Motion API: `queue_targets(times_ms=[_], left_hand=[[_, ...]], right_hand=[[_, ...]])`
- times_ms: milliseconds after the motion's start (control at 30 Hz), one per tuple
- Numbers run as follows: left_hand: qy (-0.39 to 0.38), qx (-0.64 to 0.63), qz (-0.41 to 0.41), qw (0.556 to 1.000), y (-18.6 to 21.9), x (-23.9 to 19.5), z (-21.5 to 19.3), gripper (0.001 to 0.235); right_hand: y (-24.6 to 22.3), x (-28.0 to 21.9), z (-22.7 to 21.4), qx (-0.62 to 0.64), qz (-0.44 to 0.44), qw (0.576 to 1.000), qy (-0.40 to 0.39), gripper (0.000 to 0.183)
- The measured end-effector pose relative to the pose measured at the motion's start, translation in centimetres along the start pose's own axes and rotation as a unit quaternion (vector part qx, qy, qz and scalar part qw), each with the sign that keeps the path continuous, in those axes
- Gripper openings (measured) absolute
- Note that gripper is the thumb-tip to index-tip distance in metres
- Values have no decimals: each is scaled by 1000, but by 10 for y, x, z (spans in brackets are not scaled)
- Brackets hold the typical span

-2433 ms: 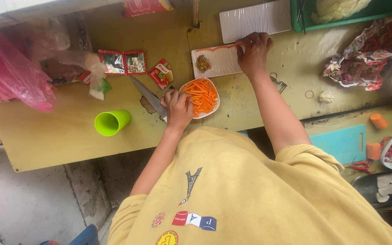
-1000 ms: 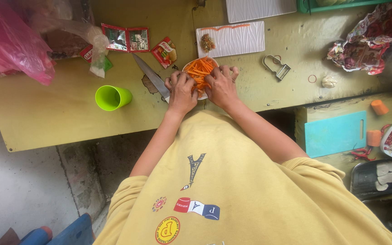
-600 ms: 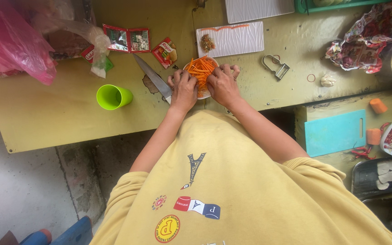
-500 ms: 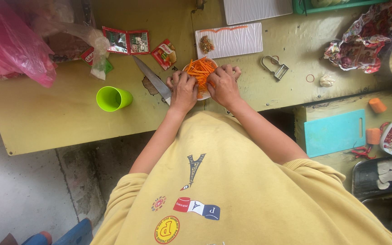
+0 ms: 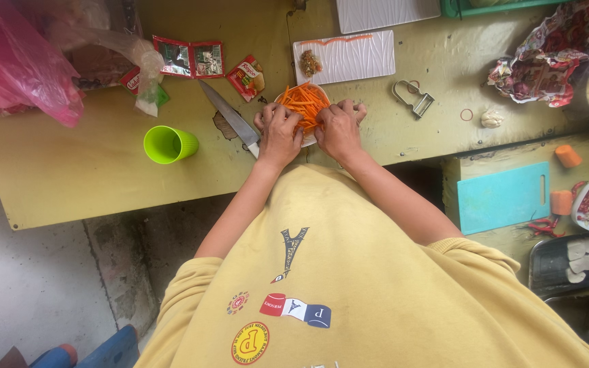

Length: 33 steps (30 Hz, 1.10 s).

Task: The person arranges shredded carrots onto a rectangular white plate, placing them in a neat line. They handle the carrots by hand, picking them up from a bowl and positioning them on the plate.

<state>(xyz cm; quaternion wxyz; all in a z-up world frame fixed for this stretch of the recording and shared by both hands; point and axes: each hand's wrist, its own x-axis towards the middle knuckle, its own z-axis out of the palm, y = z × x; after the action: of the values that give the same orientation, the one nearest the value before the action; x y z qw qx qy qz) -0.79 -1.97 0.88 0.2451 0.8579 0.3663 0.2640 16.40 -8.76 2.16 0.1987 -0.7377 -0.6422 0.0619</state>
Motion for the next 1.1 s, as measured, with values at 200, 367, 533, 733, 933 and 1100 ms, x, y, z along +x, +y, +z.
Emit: queue_targets(times_ms=[200, 367, 533, 733, 933, 1100], left_hand=[[-4, 13, -13, 1000, -1, 0, 1, 24], [24, 16, -23, 999, 5, 5, 3, 31], [51, 13, -31, 998, 19, 12, 2, 46], [46, -11, -27, 999, 39, 24, 12, 33], [30, -9, -53, 998, 54, 49, 37, 32], [22, -3, -76, 997, 69, 73, 58, 30]], right_hand=[[7, 0, -4, 36, 18, 999, 29, 10], [14, 1, -15, 73, 64, 995, 21, 7], [32, 3, -14, 166, 200, 965, -19, 10], [64, 6, -20, 230, 247, 941, -33, 12], [131, 40, -50, 115, 187, 973, 76, 10], [190, 81, -60, 57, 143, 980, 127, 11]])
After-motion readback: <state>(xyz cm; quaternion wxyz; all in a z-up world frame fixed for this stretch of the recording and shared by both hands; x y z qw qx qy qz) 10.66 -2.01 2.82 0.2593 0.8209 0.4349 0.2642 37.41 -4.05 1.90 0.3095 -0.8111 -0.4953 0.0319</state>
